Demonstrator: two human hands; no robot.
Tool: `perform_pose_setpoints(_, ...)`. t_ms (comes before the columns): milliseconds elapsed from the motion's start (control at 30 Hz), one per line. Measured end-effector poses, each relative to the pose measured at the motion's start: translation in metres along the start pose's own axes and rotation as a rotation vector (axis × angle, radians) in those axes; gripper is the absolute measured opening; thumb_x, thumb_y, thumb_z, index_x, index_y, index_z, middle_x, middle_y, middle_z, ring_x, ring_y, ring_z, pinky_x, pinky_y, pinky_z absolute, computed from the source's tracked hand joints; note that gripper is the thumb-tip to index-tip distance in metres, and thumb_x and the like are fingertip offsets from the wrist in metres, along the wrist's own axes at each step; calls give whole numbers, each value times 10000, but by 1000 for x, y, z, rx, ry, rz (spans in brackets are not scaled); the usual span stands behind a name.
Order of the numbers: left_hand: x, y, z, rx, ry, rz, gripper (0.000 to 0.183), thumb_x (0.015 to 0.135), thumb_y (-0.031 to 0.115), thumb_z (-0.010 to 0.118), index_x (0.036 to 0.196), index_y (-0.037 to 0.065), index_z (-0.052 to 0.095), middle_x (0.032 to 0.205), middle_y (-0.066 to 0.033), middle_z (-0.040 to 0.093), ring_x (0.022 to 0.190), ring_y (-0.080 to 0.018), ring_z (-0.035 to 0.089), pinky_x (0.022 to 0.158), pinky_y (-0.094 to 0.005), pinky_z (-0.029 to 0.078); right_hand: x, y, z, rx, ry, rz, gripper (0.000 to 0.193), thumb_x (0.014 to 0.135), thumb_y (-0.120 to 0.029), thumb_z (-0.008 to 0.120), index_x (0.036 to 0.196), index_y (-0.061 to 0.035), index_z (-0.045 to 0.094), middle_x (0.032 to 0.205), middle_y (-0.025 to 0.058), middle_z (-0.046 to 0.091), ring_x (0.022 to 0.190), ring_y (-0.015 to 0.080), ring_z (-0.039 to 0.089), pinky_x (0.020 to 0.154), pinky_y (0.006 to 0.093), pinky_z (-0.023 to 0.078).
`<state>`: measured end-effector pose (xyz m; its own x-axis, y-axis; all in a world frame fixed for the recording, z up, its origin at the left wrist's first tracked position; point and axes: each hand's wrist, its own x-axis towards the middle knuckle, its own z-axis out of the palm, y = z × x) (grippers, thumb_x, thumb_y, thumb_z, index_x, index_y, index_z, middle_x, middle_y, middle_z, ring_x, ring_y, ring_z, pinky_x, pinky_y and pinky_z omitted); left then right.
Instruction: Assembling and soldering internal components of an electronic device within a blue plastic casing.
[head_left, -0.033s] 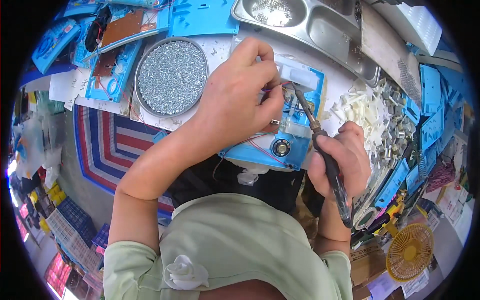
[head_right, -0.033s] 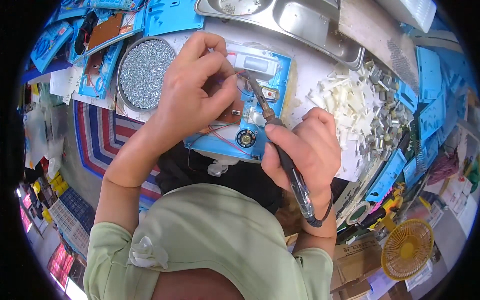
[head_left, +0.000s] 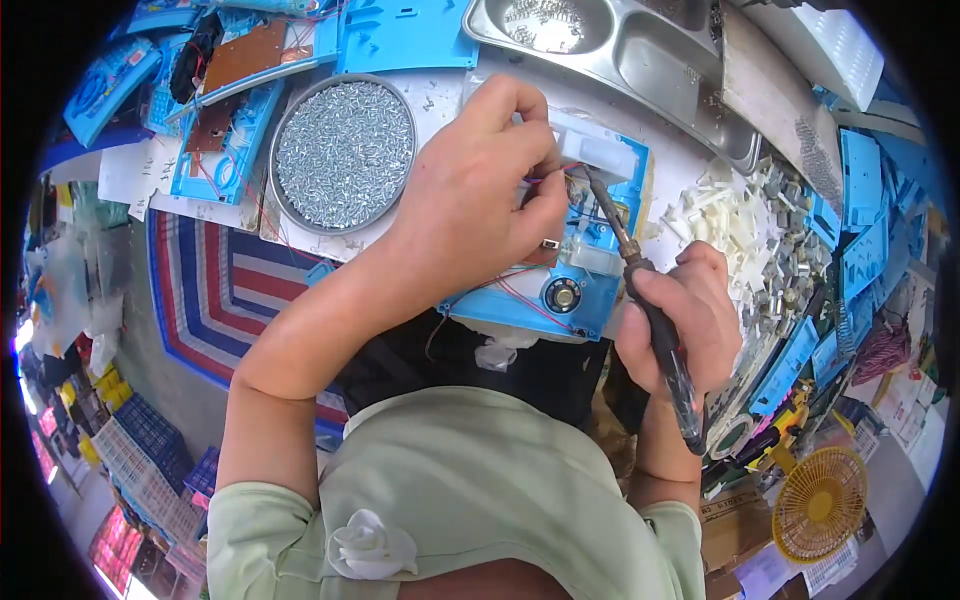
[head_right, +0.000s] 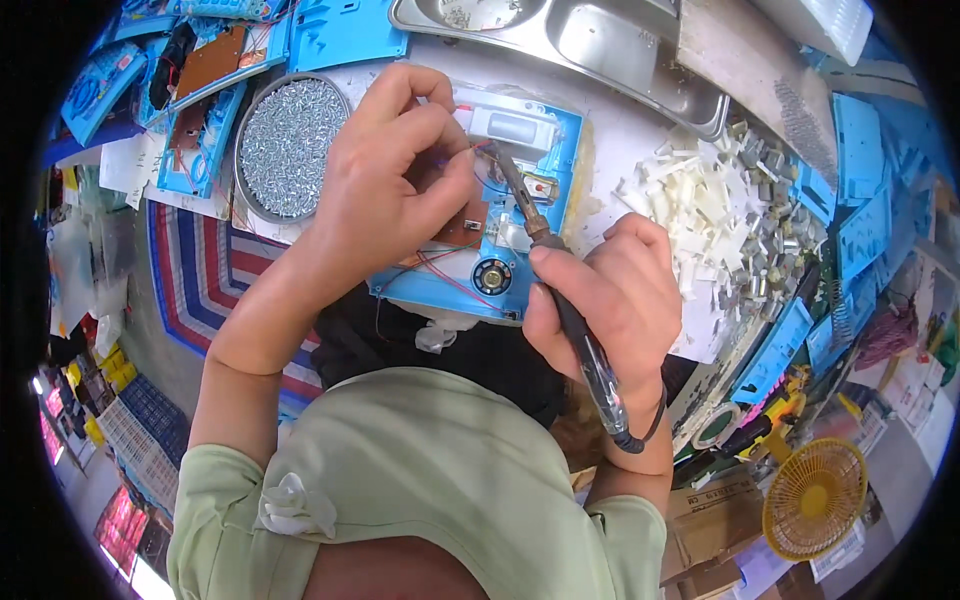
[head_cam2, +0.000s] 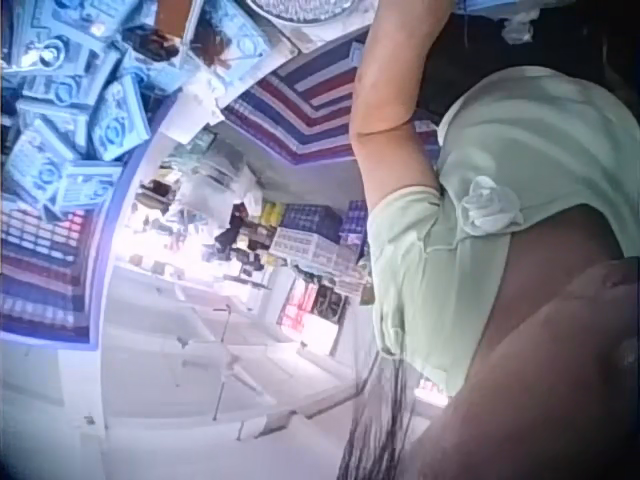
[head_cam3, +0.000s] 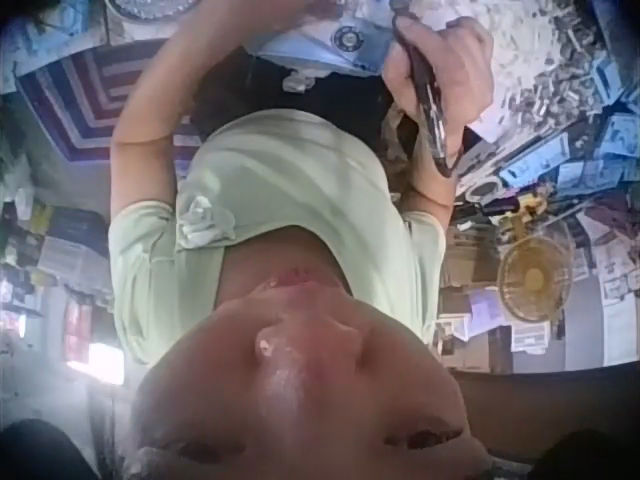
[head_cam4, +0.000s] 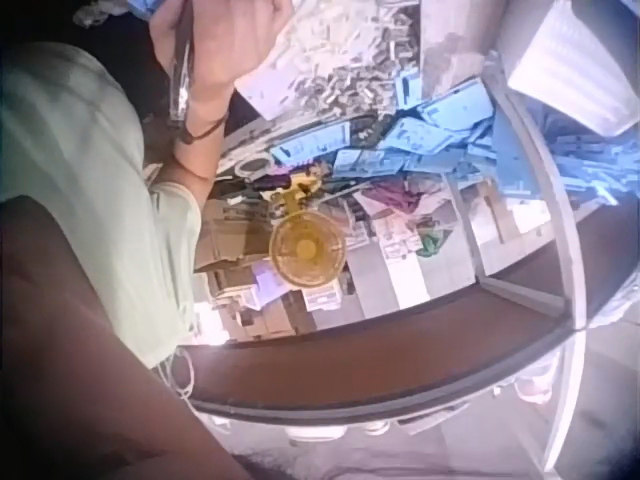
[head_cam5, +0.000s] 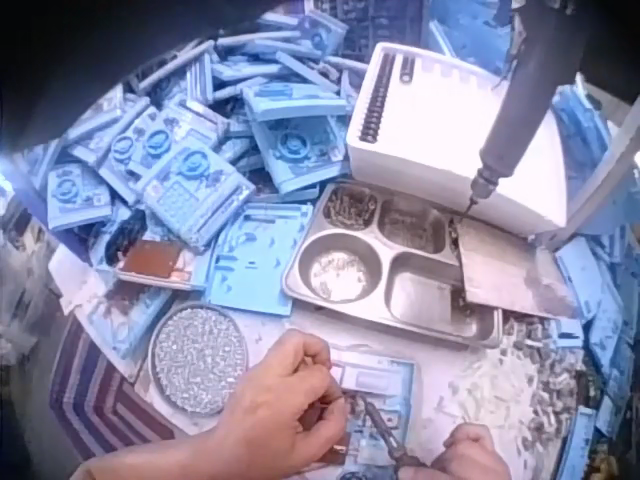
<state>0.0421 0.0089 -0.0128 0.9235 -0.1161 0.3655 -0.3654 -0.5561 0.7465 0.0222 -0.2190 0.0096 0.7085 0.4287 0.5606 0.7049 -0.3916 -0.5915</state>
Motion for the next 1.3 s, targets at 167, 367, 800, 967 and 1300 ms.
perform_pose_setpoints(167, -1, -3, 1, 1, 7, 10, 108, 773, 17, 739, 804, 5, 636, 1000, -113, 580, 776, -253, 628, 669, -335, 522, 1, 2, 2, -6, -1, -21, 310, 752, -12, 766, 1050, -68, 704, 629, 24, 483, 551, 227, 461, 677, 386, 465)
perform_pose_setpoints(367, 0, -1, 1, 6, 10, 5, 113, 765, 9, 741, 798, 3, 632, 994, -114, 581, 773, -248, 635, 664, -333, 530, 1, 5, 1, -24, -24, -59, 366, 691, 29, 771, 1035, -83, 718, 644, 21, 480, 571, 234, 460, 671, 376, 454)
perform_pose_setpoints(800, 0, 0, 2, 45, 14, 6, 119, 754, 18, 745, 797, 11, 635, 1003, -107, 583, 785, -257, 638, 679, -344, 529, 1, 3, -9, 57, -42, -6, 330, 696, 12, 759, 1015, -60, 717, 636, 42, 497, 567, 236, 479, 640, 381, 454)
perform_pose_setpoints(967, 0, -1, 2, 50, 16, 12, 118, 750, 21, 748, 797, 14, 639, 1006, -108, 583, 787, -258, 639, 678, -343, 530, 0, 4, -8, 64, -23, -13, 316, 704, 5, 755, 1012, -55, 715, 635, 43, 495, 565, 237, 476, 631, 380, 451)
perform_pose_setpoints(1300, 2, -1, 2, 90, 12, 30, 119, 747, 21, 750, 780, 23, 635, 1006, -96, 590, 714, -223, 640, 616, -322, 530, 0, 7, -8, 66, -31, -8, 319, 705, 4, 756, 1015, -56, 714, 628, 41, 480, 555, 243, 466, 639, 384, 460)
